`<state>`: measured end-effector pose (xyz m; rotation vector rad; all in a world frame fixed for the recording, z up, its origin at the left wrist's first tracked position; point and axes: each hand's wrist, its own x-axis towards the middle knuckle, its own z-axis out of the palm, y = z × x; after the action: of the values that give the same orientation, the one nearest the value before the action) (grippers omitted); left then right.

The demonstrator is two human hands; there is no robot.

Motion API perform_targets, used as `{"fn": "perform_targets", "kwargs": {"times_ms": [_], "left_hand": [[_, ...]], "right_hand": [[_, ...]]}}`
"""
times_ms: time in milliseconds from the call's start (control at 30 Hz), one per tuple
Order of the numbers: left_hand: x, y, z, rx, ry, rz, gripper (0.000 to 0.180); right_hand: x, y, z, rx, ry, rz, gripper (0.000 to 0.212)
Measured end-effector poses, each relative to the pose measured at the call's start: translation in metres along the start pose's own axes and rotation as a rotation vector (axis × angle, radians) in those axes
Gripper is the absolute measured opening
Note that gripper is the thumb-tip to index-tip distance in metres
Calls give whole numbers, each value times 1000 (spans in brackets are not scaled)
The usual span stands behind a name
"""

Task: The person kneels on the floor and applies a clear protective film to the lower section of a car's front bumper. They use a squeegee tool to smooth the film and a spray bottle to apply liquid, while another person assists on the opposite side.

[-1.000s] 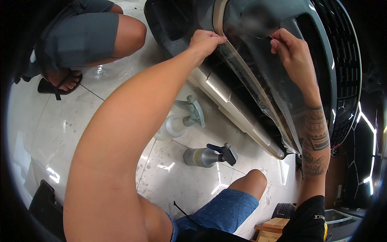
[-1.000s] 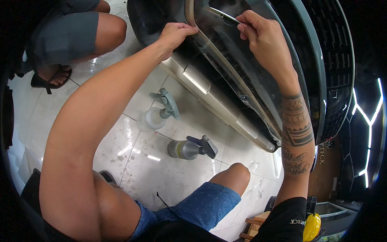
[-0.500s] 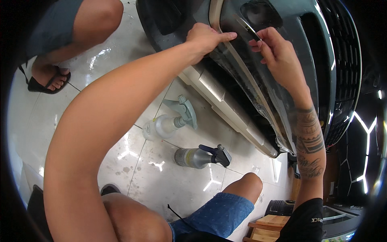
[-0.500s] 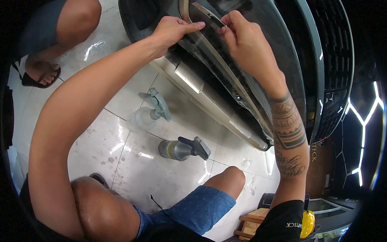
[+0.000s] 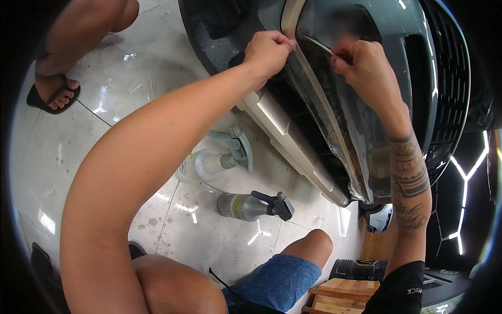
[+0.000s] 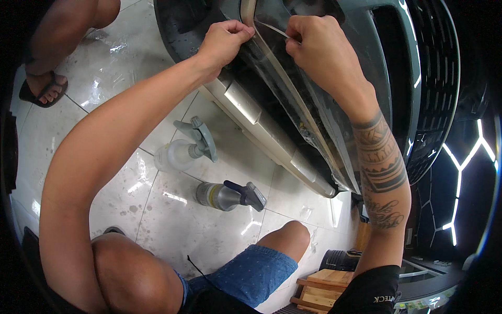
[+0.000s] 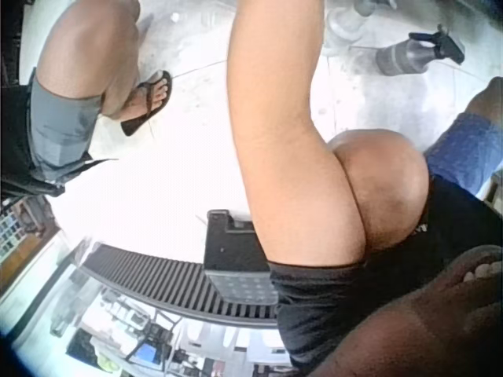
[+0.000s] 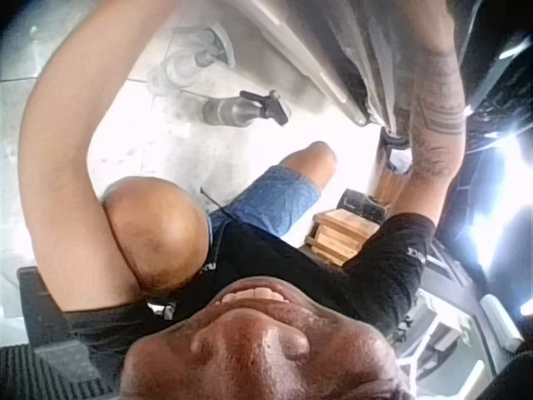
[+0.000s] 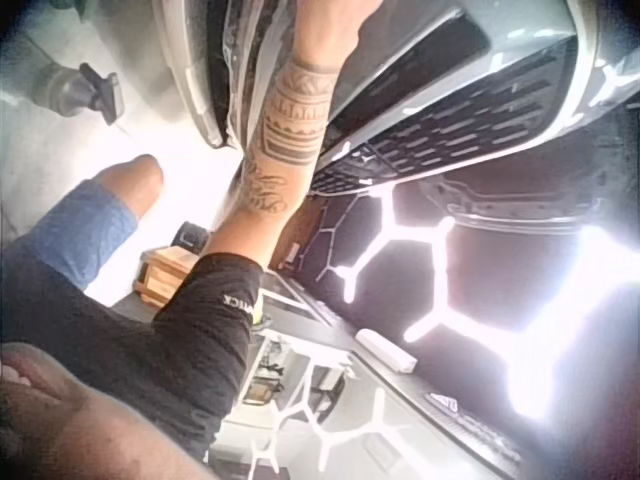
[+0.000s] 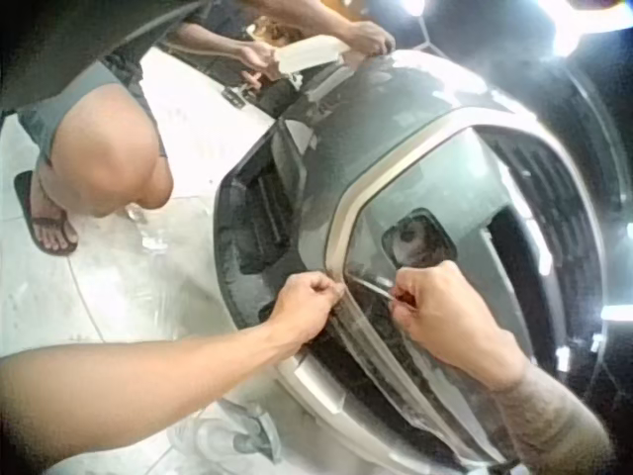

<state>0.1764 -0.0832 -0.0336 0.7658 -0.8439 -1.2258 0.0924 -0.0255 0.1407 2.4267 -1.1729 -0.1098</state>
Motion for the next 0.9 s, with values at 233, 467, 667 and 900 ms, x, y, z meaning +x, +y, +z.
{"fn": "perform_targets", "kwargs": {"times_ms": [233,467,667,900], "left_hand": [[-4,0,-1,-4,31,83,16],[-4,0,0,-19,41,76,14],[-4,1,-3,-27,35,75,14],[-2,1,-2,-44,23,70,13]], "right_hand": [[9,-8,0,-133,-32,-92,8],[12,-13,4,-173,-39,-68,6],[13,-15,5,-189,-46,-78,6],[16,-12,6,-188,-48,-96,6]]}}
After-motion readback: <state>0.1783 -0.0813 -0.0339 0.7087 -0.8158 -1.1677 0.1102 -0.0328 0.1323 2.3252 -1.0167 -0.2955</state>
